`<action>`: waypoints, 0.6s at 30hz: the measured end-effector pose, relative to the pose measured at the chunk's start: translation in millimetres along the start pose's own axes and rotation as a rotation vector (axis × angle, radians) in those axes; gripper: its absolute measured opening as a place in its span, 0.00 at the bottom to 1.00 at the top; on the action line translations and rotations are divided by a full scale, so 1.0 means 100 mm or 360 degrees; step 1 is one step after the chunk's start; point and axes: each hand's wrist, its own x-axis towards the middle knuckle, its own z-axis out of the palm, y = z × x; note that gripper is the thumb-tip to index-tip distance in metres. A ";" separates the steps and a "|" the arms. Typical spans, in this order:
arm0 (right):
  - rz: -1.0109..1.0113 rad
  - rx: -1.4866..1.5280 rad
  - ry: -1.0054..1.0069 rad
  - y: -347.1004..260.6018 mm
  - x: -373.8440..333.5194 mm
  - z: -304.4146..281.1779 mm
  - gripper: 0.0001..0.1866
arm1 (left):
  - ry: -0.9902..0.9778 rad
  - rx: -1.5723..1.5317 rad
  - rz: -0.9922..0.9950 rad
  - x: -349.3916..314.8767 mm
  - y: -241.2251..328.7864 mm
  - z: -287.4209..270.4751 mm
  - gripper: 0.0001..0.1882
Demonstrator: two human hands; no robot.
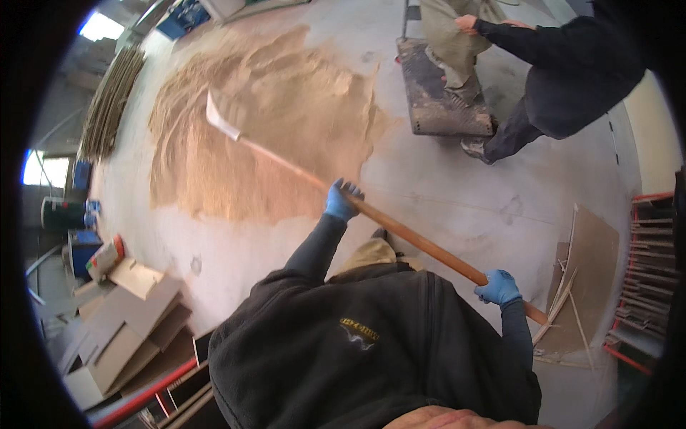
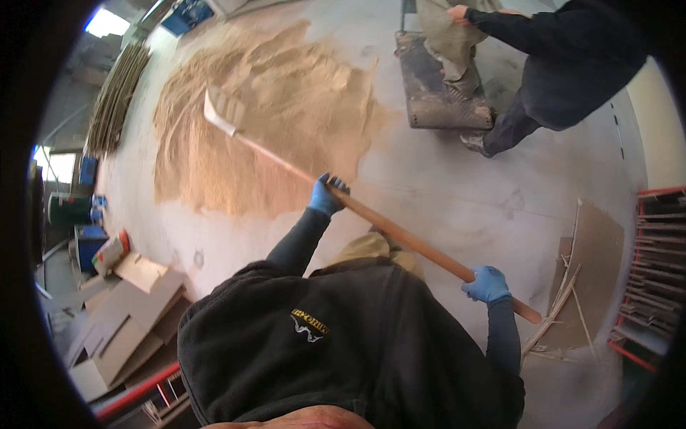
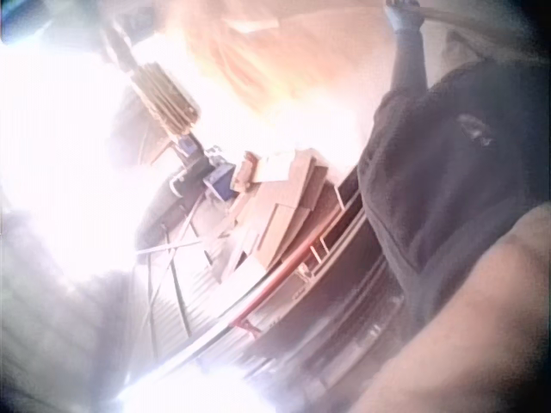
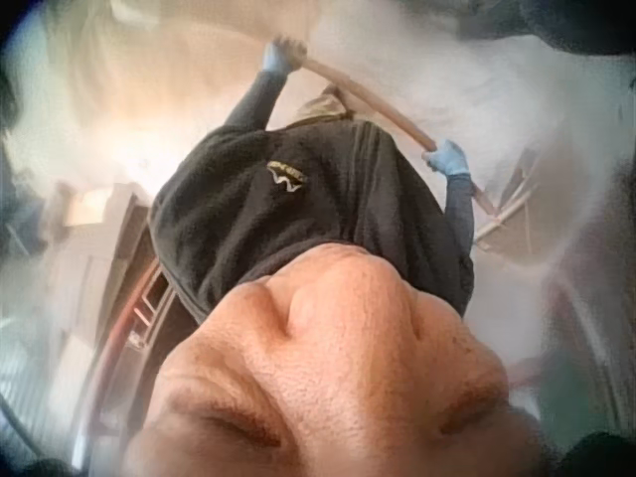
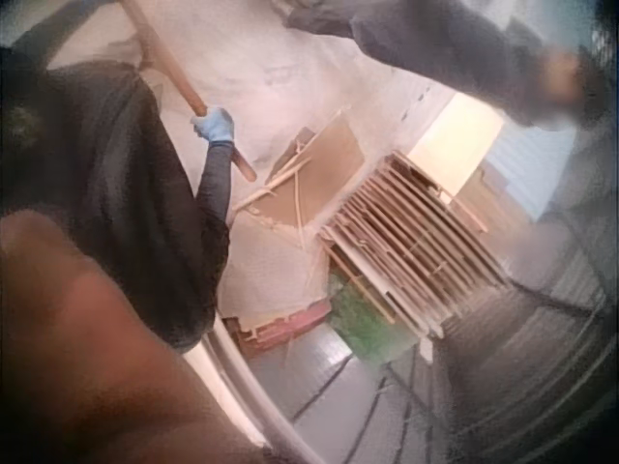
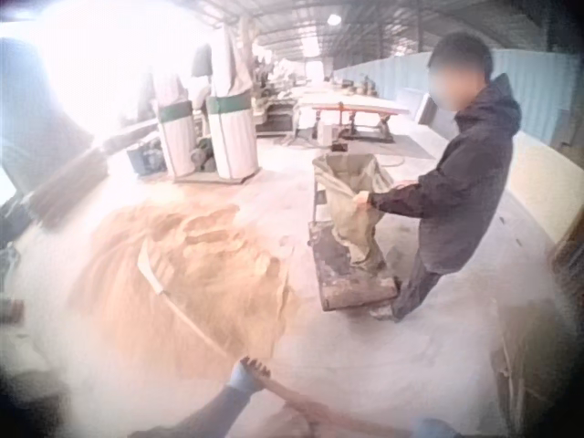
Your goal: The person uses a shovel to scoop sawdust from a large pile on the floor and transfers it into a large fabric bag held open by another person. The person repeatedly scoops and deposits sawdust into the bag throughout the clip.
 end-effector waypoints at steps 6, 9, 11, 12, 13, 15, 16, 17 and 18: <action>-0.0126 -0.0698 0.0862 0.83 -0.29 0.21 0.12 | -0.0045 -0.0087 -0.0127 0.11 -1.01 -0.24 0.12; -0.0061 -0.0821 0.1074 1.56 -0.44 0.30 0.11 | 0.0173 0.0012 -0.0118 0.15 -1.85 -0.27 0.11; -0.0078 -0.0925 0.1160 2.14 -0.65 0.33 0.11 | 0.0285 0.0039 -0.0118 0.11 -2.52 -0.34 0.09; -0.0108 -0.0994 0.1212 2.44 -0.76 0.29 0.11 | 0.0293 0.0036 -0.0137 0.08 -2.88 -0.35 0.07; -0.0126 -0.1049 0.1270 2.73 -0.91 0.26 0.11 | 0.0299 0.0039 -0.0158 0.05 -3.24 -0.34 0.06; -0.0114 -0.1073 0.1243 3.28 -1.26 0.11 0.11 | 0.0244 0.0122 -0.0321 -0.07 -4.01 -0.36 0.06; -0.0108 -0.1102 0.1227 3.51 -1.45 -0.01 0.12 | 0.0209 0.0149 -0.0392 -0.14 -4.36 -0.35 0.05; -0.0069 -0.1166 0.1244 3.69 -1.67 -0.12 0.13 | 0.0201 0.0144 -0.0468 -0.20 -4.66 -0.32 0.05; 0.0077 -0.1230 0.1181 3.84 -1.84 -0.24 0.13 | 0.0209 0.0088 -0.0534 -0.25 -4.96 -0.27 0.05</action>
